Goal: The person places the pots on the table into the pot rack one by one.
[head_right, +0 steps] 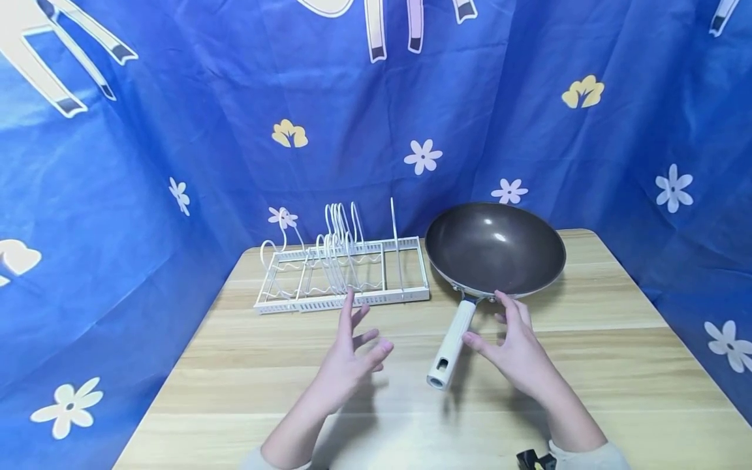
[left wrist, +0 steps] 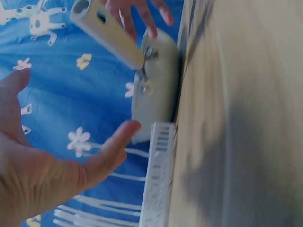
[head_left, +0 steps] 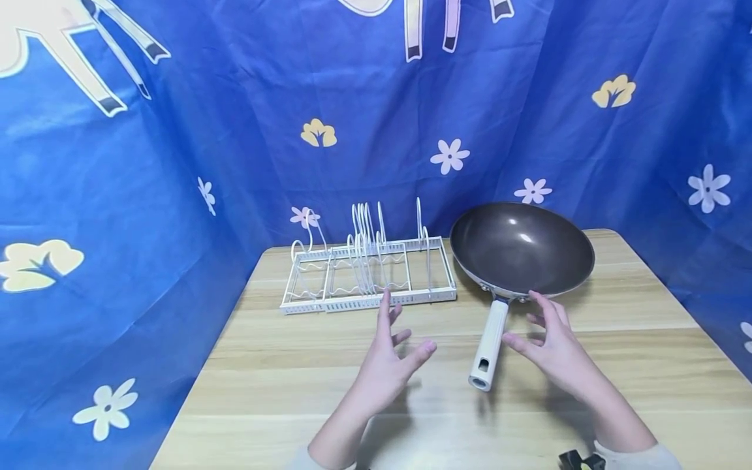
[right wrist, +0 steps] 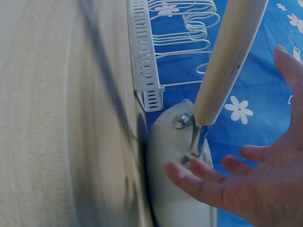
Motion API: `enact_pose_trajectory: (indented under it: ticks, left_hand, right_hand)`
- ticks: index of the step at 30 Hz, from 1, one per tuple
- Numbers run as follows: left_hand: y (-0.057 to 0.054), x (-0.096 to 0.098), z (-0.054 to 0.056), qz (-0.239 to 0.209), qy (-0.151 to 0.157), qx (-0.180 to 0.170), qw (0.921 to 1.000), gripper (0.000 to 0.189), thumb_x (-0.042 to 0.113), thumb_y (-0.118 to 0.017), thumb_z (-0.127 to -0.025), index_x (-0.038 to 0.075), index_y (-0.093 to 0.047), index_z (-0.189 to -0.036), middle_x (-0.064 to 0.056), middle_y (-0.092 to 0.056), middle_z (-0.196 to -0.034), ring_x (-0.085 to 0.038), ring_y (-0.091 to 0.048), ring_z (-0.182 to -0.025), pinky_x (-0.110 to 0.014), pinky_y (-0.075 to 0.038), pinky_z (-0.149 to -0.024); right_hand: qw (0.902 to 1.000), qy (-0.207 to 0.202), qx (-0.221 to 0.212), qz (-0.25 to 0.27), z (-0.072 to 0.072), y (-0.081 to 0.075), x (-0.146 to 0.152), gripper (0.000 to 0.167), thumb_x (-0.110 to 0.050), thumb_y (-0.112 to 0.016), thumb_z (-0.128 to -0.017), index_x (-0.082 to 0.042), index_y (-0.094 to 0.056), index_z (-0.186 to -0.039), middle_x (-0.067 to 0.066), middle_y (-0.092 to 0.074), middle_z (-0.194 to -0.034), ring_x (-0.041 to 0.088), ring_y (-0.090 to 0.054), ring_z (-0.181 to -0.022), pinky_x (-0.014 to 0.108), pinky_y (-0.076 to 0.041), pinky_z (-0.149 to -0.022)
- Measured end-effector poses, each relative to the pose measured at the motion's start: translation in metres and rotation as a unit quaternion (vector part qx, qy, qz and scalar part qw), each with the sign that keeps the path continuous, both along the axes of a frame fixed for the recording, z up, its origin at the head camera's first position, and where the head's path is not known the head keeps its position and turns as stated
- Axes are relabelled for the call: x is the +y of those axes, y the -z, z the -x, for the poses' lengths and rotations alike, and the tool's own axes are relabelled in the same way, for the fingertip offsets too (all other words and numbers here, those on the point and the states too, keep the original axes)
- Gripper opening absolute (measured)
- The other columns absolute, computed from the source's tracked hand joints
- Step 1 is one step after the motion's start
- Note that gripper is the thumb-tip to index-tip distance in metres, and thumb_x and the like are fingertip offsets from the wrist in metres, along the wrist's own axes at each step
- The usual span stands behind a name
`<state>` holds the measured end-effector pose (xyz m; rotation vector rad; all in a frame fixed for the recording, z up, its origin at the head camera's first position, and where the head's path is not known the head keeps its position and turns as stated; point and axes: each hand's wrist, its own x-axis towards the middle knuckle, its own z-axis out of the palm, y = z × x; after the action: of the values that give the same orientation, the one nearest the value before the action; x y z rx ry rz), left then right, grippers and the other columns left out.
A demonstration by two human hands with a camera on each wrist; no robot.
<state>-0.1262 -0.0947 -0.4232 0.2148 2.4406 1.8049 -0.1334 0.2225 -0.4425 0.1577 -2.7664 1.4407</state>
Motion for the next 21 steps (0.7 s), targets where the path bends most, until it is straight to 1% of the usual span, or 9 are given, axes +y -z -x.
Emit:
enact_pose_trajectory:
  ticks: [2, 4, 8, 12, 15, 16, 18, 19, 21]
  left_hand:
    - [0.002, 0.006, 0.001, -0.039, 0.023, -0.021, 0.9988, 0.123, 0.045, -0.084, -0.094, 0.044, 0.011, -0.171, -0.016, -0.018, -0.181, -0.052, -0.050, -0.150, -0.054, -0.067, -0.096]
    - [0.004, 0.011, 0.001, -0.072, 0.043, -0.043, 0.9955, 0.124, 0.041, -0.084, -0.094, 0.042, 0.012, -0.172, -0.018, -0.017, -0.181, -0.052, -0.049, -0.150, -0.046, -0.071, -0.085]
    - [0.005, 0.018, -0.002, -0.108, 0.072, -0.069, 0.9892, 0.122, 0.040, -0.084, -0.095, 0.041, 0.010, -0.173, -0.020, -0.018, -0.180, -0.051, -0.051, -0.149, -0.046, -0.071, -0.085]
    - [0.006, 0.026, -0.004, -0.130, 0.092, -0.093, 0.9829, 0.121, 0.041, -0.085, -0.095, 0.044, 0.008, -0.172, -0.021, -0.019, -0.180, -0.048, -0.055, -0.147, -0.050, -0.070, -0.085]
    - [0.007, 0.035, -0.004, -0.136, 0.107, -0.106, 0.9792, 0.120, 0.039, -0.084, -0.095, 0.047, 0.007, -0.171, -0.022, -0.019, -0.180, -0.042, -0.061, -0.143, -0.052, -0.070, -0.084]
    - [0.007, 0.038, -0.004, -0.137, 0.110, -0.109, 0.9783, 0.119, 0.037, -0.084, -0.096, 0.047, 0.007, -0.172, -0.022, -0.019, -0.180, -0.041, -0.063, -0.141, -0.052, -0.070, -0.084]
    - [0.008, 0.043, -0.005, -0.139, 0.117, -0.118, 0.9762, 0.118, 0.035, -0.084, -0.096, 0.045, 0.006, -0.172, -0.023, -0.020, -0.179, -0.038, -0.065, -0.138, -0.052, -0.070, -0.083]
    - [0.008, 0.046, -0.005, -0.144, 0.120, -0.125, 0.9742, 0.118, 0.032, -0.084, -0.096, 0.044, 0.005, -0.172, -0.023, -0.020, -0.179, -0.038, -0.066, -0.138, -0.053, -0.070, -0.083]
    - [0.008, 0.051, -0.007, -0.161, 0.126, -0.144, 0.9683, 0.114, 0.029, -0.083, -0.097, 0.039, 0.001, -0.174, -0.023, -0.022, -0.178, -0.040, -0.065, -0.138, -0.056, -0.070, -0.084]
  right_hand:
    - [0.9998, -0.001, -0.014, 0.014, 0.001, 0.001, 0.001, 0.105, -0.045, -0.076, -0.101, -0.007, -0.010, -0.173, 0.030, -0.019, -0.172, 0.056, -0.043, -0.150, 0.069, -0.053, -0.112]
    - [0.9993, -0.002, -0.027, 0.026, 0.003, 0.003, 0.001, 0.102, -0.044, -0.075, -0.102, -0.006, -0.011, -0.172, 0.030, -0.019, -0.172, 0.056, -0.043, -0.151, 0.072, -0.050, -0.115]
    - [0.9970, -0.002, -0.055, 0.055, 0.005, 0.007, 0.000, 0.099, -0.042, -0.074, -0.103, -0.003, -0.013, -0.170, 0.033, -0.024, -0.171, 0.056, -0.044, -0.150, 0.072, -0.049, -0.116]
    - [0.9939, -0.010, -0.075, 0.080, 0.008, 0.013, -0.001, 0.096, -0.038, -0.072, -0.105, 0.001, -0.012, -0.169, 0.034, -0.029, -0.170, 0.056, -0.046, -0.150, 0.064, -0.055, -0.114]
    - [0.9906, -0.022, -0.079, 0.110, 0.011, 0.019, -0.002, 0.089, -0.032, -0.068, -0.108, 0.004, -0.013, -0.167, 0.033, -0.029, -0.170, 0.052, -0.054, -0.144, 0.050, -0.061, -0.110]
    - [0.9883, -0.028, -0.080, 0.127, 0.012, 0.021, -0.002, 0.086, -0.030, -0.067, -0.109, 0.005, -0.013, -0.167, 0.033, -0.028, -0.170, 0.046, -0.059, -0.140, 0.045, -0.063, -0.108]
    - [0.9788, -0.044, -0.088, 0.179, 0.014, 0.025, -0.003, 0.082, -0.025, -0.063, -0.110, 0.008, -0.013, -0.166, 0.034, -0.027, -0.168, 0.030, -0.067, -0.132, 0.034, -0.064, -0.104]
    - [0.9711, -0.054, -0.096, 0.212, 0.014, 0.027, -0.004, 0.080, -0.023, -0.061, -0.111, 0.009, -0.012, -0.166, 0.035, -0.025, -0.167, 0.021, -0.068, -0.128, 0.029, -0.064, -0.103]
    - [0.9526, -0.073, -0.111, 0.274, 0.015, 0.030, -0.006, 0.078, -0.022, -0.057, -0.113, 0.010, -0.009, -0.166, 0.037, -0.023, -0.166, 0.008, -0.068, -0.121, 0.024, -0.062, -0.103]
